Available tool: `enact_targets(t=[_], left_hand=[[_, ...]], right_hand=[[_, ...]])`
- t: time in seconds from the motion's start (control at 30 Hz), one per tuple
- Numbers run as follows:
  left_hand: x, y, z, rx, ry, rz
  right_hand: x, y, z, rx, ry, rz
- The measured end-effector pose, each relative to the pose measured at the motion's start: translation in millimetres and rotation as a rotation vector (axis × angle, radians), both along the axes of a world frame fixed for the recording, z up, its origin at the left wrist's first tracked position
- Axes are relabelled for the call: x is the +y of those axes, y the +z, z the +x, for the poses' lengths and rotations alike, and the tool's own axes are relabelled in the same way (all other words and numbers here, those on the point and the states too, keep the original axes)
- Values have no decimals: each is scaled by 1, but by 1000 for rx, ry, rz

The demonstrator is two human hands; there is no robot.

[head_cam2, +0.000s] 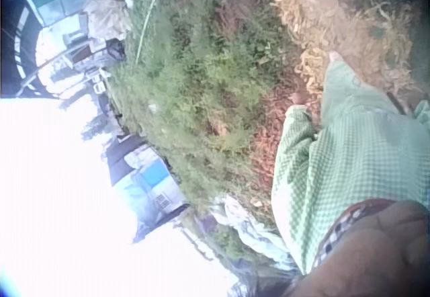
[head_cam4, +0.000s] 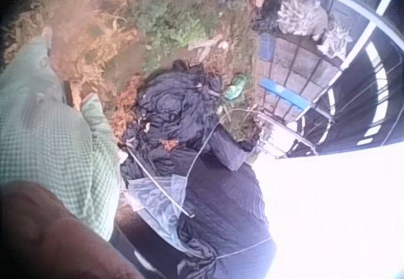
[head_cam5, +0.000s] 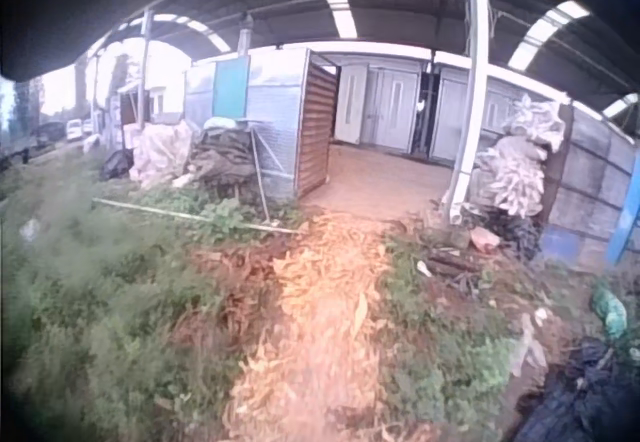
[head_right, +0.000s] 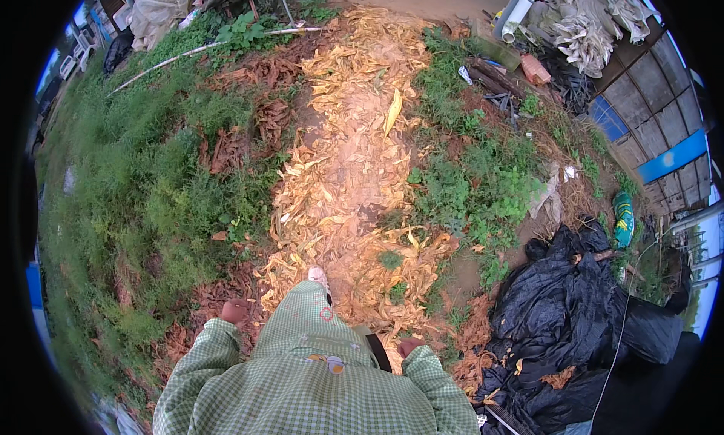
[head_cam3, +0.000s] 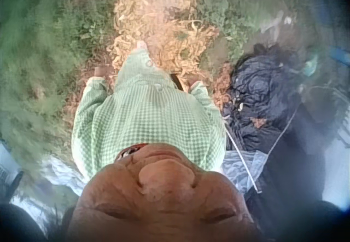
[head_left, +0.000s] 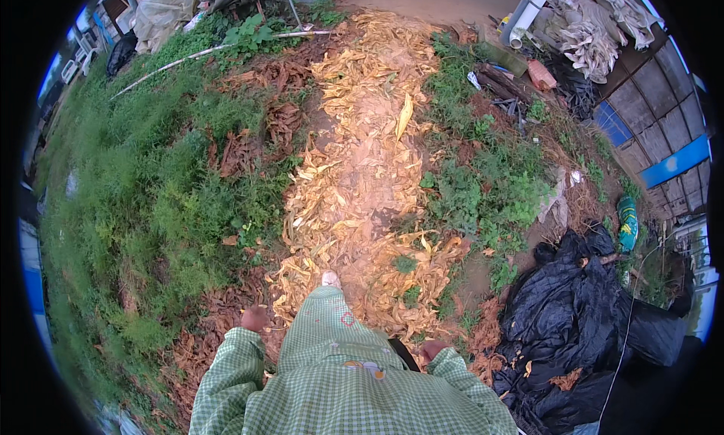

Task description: The person walks from a covered area into an outdoor yard, picks up a dried yellow leaf, and then carries two metal racks loaded with dried leaves into a storage shed. The person places the racks among other stored leaves.

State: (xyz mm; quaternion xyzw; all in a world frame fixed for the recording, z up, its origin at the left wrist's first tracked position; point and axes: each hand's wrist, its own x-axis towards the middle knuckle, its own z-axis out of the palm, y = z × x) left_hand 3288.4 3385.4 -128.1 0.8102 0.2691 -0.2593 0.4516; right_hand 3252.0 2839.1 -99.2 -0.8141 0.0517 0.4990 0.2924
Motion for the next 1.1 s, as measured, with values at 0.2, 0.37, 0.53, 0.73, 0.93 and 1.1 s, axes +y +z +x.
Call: enact_targets(t=[0.2, 0.37, 0.53, 0.73, 0.93, 1.1], left_hand=[[8, 49, 268, -245, 98, 124], [-53, 74, 400, -470, -394, 174], [-66, 70, 446, 51, -587, 156], [-52, 25, 514, 142, -537, 203], [-89, 22, 637, 86, -579, 138], [-103, 14, 729, 295, -621, 95]], right_hand=[[76, 42, 182, -67, -811, 135], [33, -55, 255, 33, -690, 97], [-28, -140, 334, -116, 472, -329], [-29, -146, 483, 129, -789, 26], [26, -88, 652, -59, -611, -183], [52, -104, 726, -237, -520, -226]])
